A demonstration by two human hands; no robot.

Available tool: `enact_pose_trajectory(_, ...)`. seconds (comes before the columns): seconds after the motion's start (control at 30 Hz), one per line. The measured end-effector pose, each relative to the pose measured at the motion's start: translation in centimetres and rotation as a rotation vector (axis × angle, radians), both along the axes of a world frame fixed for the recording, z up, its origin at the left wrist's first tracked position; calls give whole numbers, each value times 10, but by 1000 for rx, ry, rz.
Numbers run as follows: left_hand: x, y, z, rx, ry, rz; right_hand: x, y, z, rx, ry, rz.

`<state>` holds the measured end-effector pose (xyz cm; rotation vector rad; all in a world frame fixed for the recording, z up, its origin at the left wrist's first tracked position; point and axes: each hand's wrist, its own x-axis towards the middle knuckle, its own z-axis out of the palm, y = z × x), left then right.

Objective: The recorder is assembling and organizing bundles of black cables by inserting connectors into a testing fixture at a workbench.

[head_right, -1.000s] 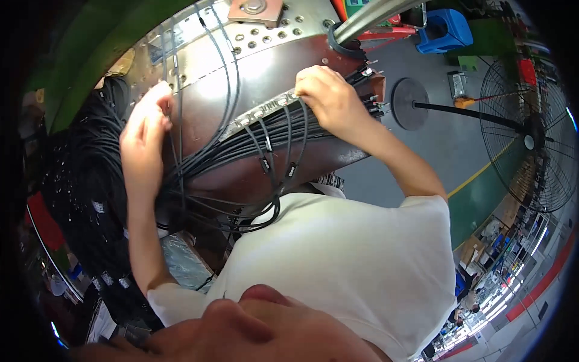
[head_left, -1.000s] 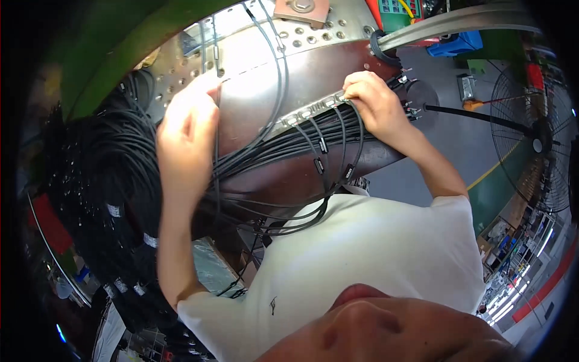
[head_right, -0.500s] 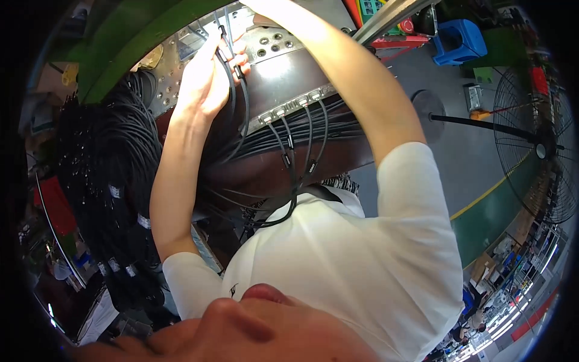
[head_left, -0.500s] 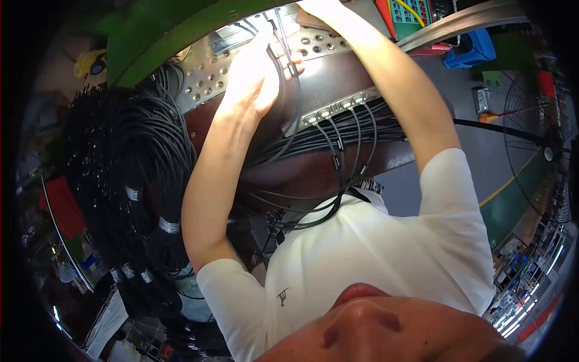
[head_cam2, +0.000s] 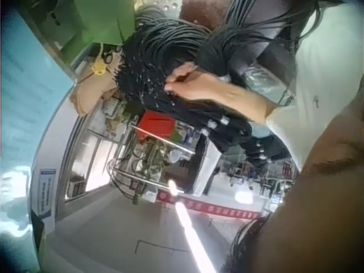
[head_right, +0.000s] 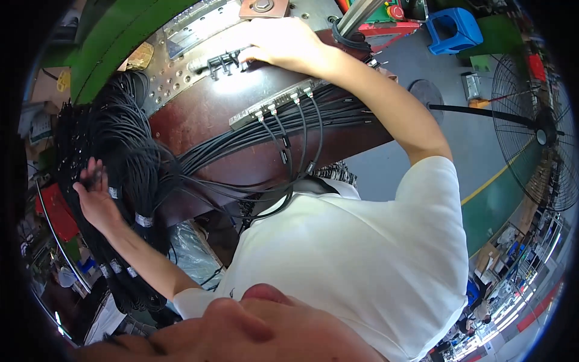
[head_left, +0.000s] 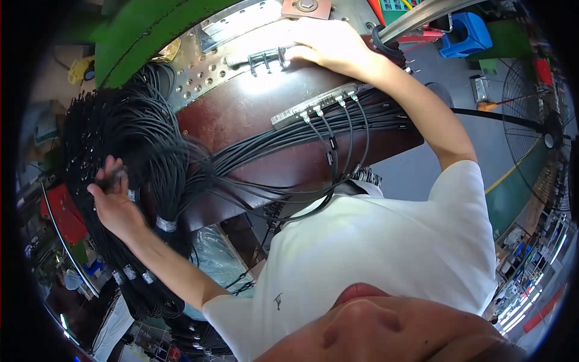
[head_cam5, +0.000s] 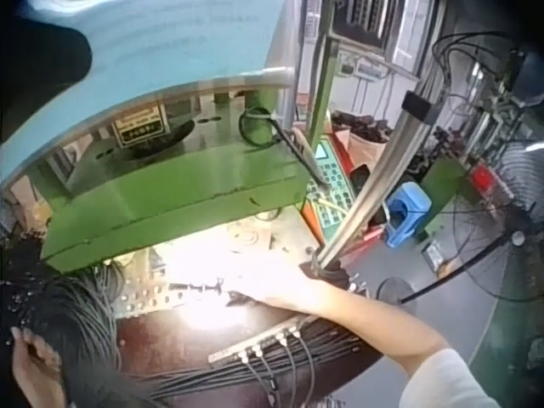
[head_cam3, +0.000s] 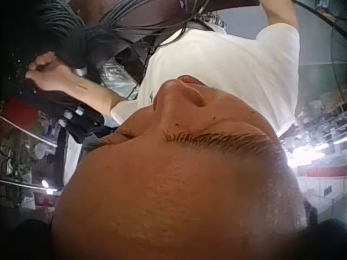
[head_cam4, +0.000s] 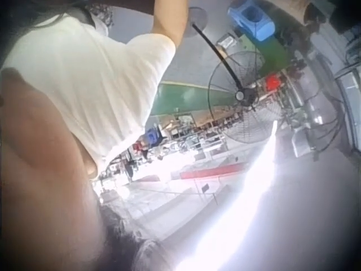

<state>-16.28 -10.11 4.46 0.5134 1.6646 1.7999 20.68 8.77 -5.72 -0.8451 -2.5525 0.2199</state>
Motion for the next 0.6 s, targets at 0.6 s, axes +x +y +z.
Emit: enact_pose_trajectory(0.6, 179, 93, -39, -238, -716, -784, -55, 31, 35, -247, 487, 126)
